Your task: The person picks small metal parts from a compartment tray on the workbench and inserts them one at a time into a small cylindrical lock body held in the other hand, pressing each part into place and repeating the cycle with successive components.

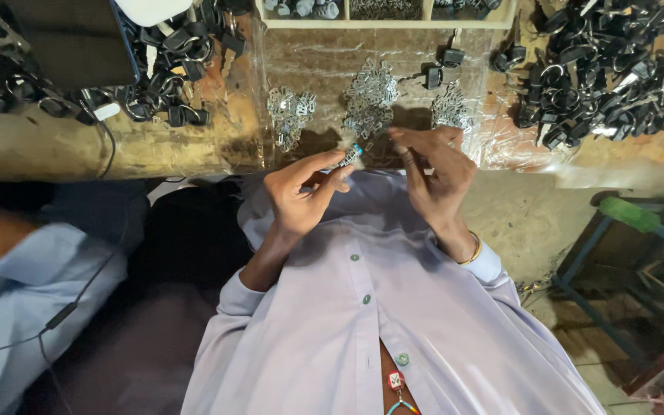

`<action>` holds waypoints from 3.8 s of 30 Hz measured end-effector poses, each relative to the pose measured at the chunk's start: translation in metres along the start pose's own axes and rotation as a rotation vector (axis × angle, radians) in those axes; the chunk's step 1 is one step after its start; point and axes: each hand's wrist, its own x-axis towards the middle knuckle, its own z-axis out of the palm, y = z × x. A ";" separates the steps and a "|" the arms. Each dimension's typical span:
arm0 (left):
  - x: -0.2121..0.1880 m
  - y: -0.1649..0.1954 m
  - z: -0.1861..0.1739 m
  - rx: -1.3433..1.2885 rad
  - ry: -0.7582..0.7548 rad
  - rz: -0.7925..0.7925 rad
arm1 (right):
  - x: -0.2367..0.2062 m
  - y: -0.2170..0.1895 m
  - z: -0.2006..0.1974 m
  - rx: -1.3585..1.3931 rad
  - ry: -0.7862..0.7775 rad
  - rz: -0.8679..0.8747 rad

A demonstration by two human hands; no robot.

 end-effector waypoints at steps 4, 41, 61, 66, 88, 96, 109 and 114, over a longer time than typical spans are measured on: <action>-0.002 -0.001 0.002 0.061 0.019 -0.113 | -0.007 -0.005 0.009 -0.058 -0.085 -0.048; -0.009 -0.018 0.000 -0.001 -0.026 -0.021 | -0.015 -0.006 0.019 0.094 -0.087 0.045; -0.005 -0.009 0.008 0.235 -0.076 0.162 | -0.038 0.025 -0.015 -0.060 -0.173 -0.009; -0.007 -0.015 0.011 0.023 -0.013 0.029 | -0.049 0.045 -0.037 -0.480 0.083 -0.002; -0.010 -0.023 0.009 -0.023 0.037 0.049 | -0.057 0.046 -0.046 -0.451 -0.298 -0.270; -0.014 -0.030 0.001 -0.057 0.007 0.056 | -0.037 0.014 -0.010 -0.073 -0.167 -0.084; -0.016 -0.026 -0.009 0.073 -0.016 0.016 | -0.019 -0.009 0.028 -0.027 -0.054 -0.109; -0.016 -0.022 -0.017 0.277 -0.054 0.167 | -0.018 -0.010 0.024 -0.079 -0.198 -0.086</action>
